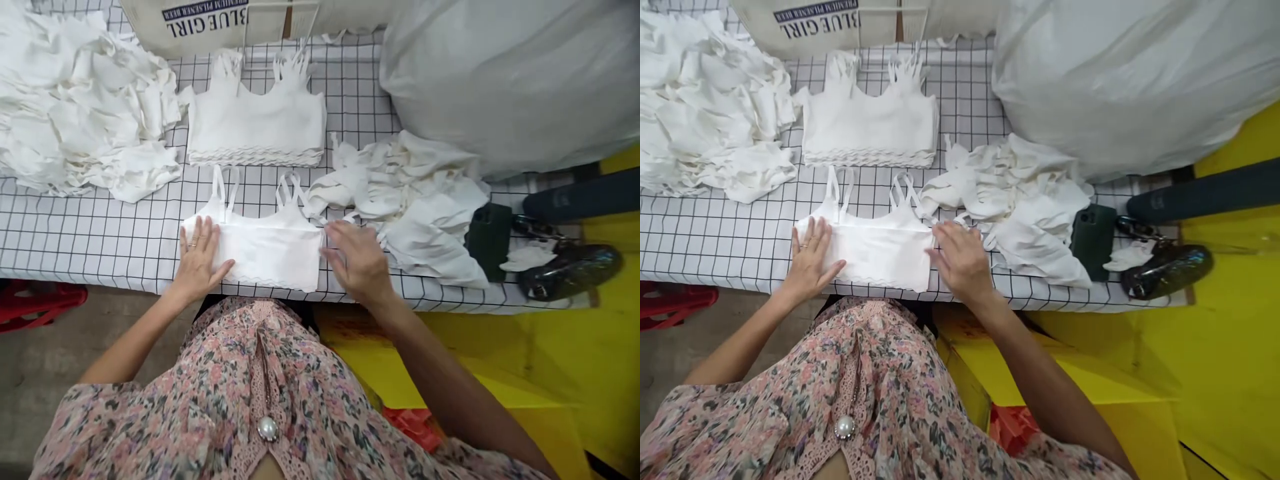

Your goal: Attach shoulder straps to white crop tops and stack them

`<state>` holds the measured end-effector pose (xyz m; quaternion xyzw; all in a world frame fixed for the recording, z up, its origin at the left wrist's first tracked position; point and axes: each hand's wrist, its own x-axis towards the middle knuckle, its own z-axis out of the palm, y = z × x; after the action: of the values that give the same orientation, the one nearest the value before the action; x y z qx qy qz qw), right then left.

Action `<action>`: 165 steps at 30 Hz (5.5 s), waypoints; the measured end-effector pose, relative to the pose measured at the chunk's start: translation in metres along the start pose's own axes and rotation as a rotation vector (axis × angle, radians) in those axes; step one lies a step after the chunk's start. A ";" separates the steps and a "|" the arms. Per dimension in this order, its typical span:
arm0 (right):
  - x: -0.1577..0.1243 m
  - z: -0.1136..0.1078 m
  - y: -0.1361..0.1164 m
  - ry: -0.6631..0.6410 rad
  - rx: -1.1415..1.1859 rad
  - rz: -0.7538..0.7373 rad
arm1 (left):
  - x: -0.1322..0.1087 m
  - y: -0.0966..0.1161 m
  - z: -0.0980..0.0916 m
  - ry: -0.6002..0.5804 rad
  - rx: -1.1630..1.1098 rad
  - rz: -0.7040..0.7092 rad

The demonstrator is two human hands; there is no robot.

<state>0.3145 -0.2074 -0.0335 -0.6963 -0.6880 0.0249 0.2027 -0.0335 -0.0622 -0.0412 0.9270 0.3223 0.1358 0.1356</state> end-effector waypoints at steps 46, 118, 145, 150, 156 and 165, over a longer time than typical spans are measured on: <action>0.150 -0.086 0.030 0.079 0.287 0.066 | 0.208 0.075 -0.008 -0.078 -1.199 -0.327; 0.084 0.010 -0.018 -0.203 0.354 -0.109 | 0.095 0.056 0.045 0.003 -0.280 -0.022; 0.068 0.022 -0.017 -0.127 0.218 -0.158 | 0.094 0.057 0.052 0.103 -0.271 0.084; 0.067 0.023 -0.021 -0.115 0.225 -0.153 | 0.094 0.057 0.054 0.111 -0.257 0.084; 0.063 0.026 -0.018 -0.095 0.241 -0.139 | 0.094 0.059 0.052 0.070 -0.263 0.065; 0.060 0.029 -0.022 -0.008 0.305 -0.140 | 0.094 0.059 0.051 0.040 -0.259 0.061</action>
<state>0.2880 -0.1429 -0.0390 -0.6079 -0.7238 0.1177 0.3047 0.0881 -0.0551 -0.0530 0.9082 0.2763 0.1988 0.2436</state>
